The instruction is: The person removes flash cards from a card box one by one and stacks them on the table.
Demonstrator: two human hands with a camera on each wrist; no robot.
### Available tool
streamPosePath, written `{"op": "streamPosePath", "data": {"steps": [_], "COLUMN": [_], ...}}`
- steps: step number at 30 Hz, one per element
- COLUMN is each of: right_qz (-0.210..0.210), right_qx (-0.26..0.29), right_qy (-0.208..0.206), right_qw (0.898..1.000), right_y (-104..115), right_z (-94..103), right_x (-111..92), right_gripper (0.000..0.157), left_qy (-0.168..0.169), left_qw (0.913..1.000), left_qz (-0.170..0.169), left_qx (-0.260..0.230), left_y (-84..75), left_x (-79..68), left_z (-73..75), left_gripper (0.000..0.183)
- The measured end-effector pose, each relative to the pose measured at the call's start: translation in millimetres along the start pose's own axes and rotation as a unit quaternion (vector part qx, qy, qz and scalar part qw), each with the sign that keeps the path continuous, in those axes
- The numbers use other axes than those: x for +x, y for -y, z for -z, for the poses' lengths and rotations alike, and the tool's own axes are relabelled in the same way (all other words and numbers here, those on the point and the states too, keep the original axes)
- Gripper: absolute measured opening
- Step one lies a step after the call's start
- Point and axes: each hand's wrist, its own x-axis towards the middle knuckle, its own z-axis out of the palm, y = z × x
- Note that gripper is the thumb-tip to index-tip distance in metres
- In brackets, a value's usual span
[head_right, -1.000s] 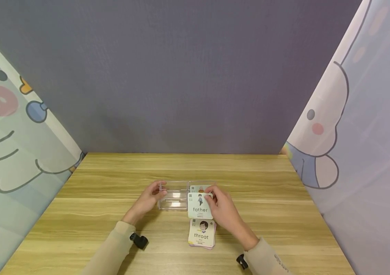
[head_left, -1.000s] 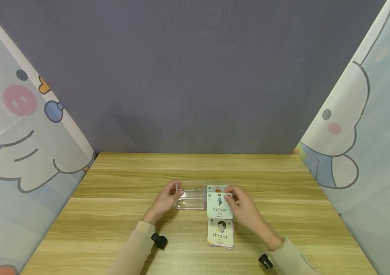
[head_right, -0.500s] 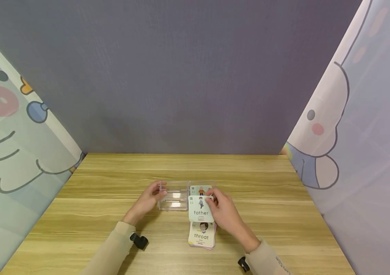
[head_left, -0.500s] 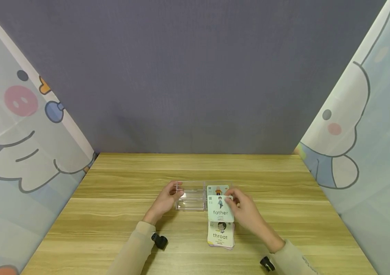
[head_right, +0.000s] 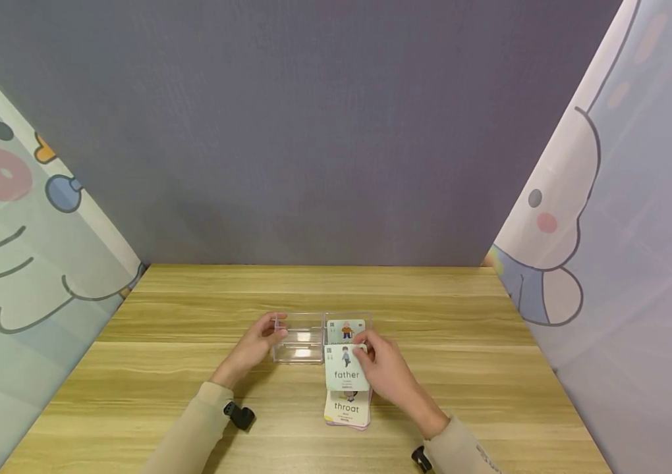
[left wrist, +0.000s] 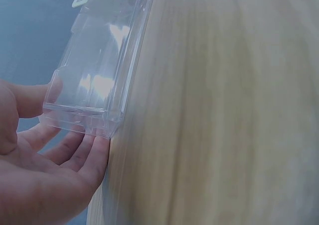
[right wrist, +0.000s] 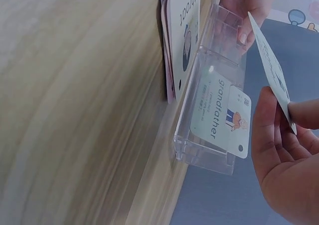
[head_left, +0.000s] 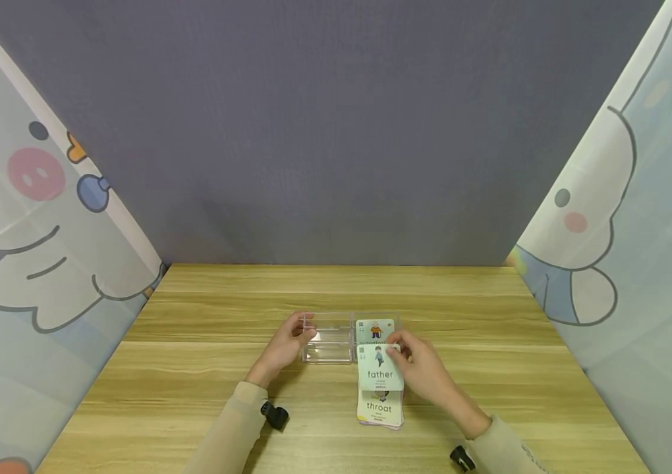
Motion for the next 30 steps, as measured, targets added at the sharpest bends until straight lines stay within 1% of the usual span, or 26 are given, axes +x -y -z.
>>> {"op": "streamPosePath", "data": {"steps": [12,17,23,30], "right_qz": [-0.013,-0.015,-0.006,0.001], "right_qx": [-0.008,-0.009,-0.008,-0.022], "right_qy": [0.012,0.026,0.041,0.051], "right_qw": [1.000,1.000,0.999,0.998], "right_y": [-2,-4,-8,-11], "right_z": [-4.7,-5.4,-5.9,-8.3], "right_x": [-3,-5,-7,-9], "right_gripper": [0.014,0.014,0.012,0.010], "left_qy": [0.001,-0.004,-0.005,-0.002], "left_qw": [1.0000,1.0000,1.0000,1.0000], "left_qz": [0.000,-0.002,-0.003,-0.001], "left_qx": [-0.004,0.000,-0.003,-0.003], "left_y": [2.4,3.1,2.9,4.4], "left_x": [1.4,2.5,2.5,2.6], "left_z": [0.3,0.0,0.1,0.1], "left_gripper": [0.045,0.044,0.044,0.044]}}
